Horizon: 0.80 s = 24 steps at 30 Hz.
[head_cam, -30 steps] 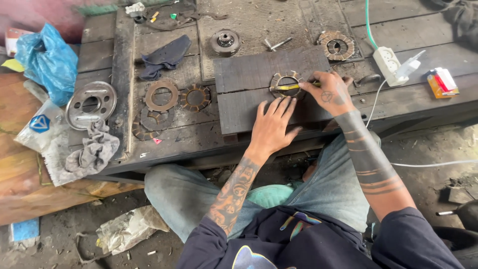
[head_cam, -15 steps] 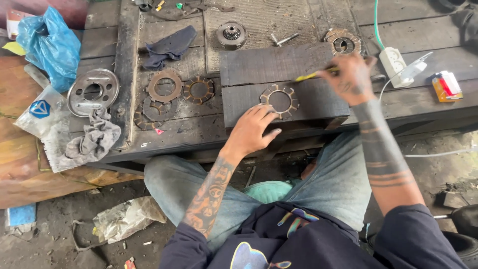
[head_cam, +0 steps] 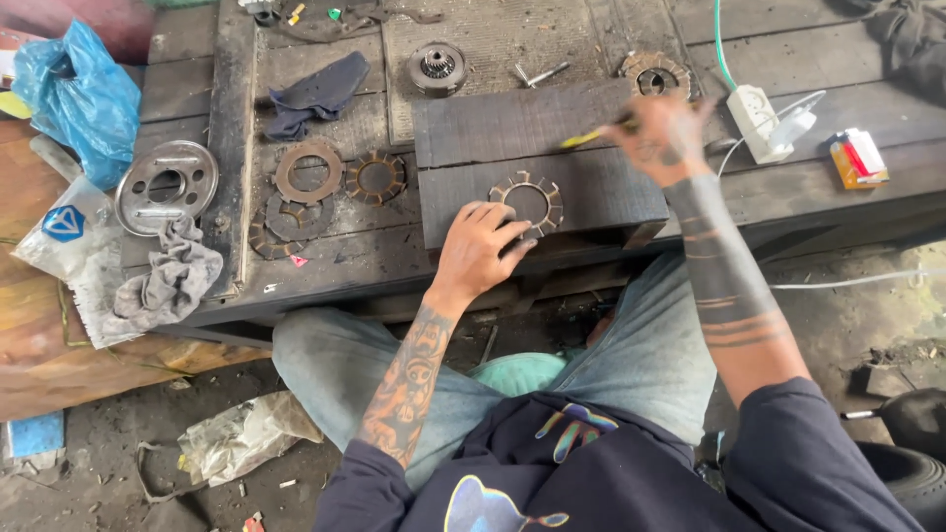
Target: Cleaning motorcycle clutch plates using a small brush on a workbench.
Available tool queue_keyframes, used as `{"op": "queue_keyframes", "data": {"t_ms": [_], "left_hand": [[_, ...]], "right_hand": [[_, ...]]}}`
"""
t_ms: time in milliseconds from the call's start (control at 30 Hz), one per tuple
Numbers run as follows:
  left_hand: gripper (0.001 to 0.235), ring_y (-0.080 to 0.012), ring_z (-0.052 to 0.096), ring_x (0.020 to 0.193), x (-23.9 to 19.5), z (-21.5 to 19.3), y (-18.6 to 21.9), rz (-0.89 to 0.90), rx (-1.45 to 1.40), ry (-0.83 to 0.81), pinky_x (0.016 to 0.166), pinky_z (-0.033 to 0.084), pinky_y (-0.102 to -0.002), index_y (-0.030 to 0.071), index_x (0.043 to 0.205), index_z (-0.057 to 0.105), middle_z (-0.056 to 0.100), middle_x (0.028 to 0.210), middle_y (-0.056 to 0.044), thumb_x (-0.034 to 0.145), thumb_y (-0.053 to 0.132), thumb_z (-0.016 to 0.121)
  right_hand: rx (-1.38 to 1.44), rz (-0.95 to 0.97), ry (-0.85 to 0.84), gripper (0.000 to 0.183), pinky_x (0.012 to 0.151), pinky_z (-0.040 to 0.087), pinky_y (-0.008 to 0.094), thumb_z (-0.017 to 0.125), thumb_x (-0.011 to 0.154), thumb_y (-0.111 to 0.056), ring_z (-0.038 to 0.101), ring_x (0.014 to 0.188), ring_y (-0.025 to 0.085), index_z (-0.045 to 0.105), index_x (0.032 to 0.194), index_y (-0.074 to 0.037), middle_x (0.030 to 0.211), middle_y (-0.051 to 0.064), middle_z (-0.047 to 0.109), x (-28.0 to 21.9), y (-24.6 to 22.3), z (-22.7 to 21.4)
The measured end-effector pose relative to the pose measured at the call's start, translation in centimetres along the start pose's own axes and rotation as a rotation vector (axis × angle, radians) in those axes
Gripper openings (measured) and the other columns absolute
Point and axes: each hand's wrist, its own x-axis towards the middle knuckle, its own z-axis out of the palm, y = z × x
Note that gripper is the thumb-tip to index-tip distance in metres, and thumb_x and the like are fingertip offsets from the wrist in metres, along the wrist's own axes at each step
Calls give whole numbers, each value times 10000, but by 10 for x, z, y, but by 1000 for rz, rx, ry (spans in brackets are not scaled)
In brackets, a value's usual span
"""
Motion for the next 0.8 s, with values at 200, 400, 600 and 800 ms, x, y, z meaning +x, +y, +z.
{"op": "queue_keyframes", "data": {"t_ms": [200, 400, 600, 800], "left_hand": [[214, -233, 661, 982, 13, -16, 6, -70, -38, -96, 889, 484, -380, 186, 988, 770, 637, 954, -36, 865, 361, 784], [192, -202, 634, 986, 12, -17, 5, -63, -46, -78, 862, 463, -360, 200, 966, 763, 616, 954, -7, 862, 359, 791], [202, -201, 639, 1004, 11, -19, 8, -82, -63, -85, 905, 460, -357, 193, 974, 768, 622, 957, -11, 849, 344, 812], [226, -214, 647, 1044, 9, -14, 5, -73, -61, -65, 948, 466, -368, 196, 981, 771, 631, 975, -26, 824, 348, 829]], "right_hand": [[108, -24, -35, 434, 963, 375, 636, 735, 949, -601, 645, 975, 345, 744, 958, -167, 903, 83, 728, -20, -11, 13], [-57, 86, 10, 313, 956, 328, 679, 790, 934, -542, 621, 1038, 317, 743, 970, -234, 915, 21, 694, -25, -16, -6], [-260, 129, 161, 259, 924, 372, 600, 788, 998, -505, 612, 1018, 305, 769, 1029, -249, 943, 44, 712, -27, 12, 4], [-51, 155, -28, 320, 929, 351, 670, 772, 932, -534, 633, 1009, 339, 766, 967, -216, 879, 39, 712, -27, -6, 0]]}}
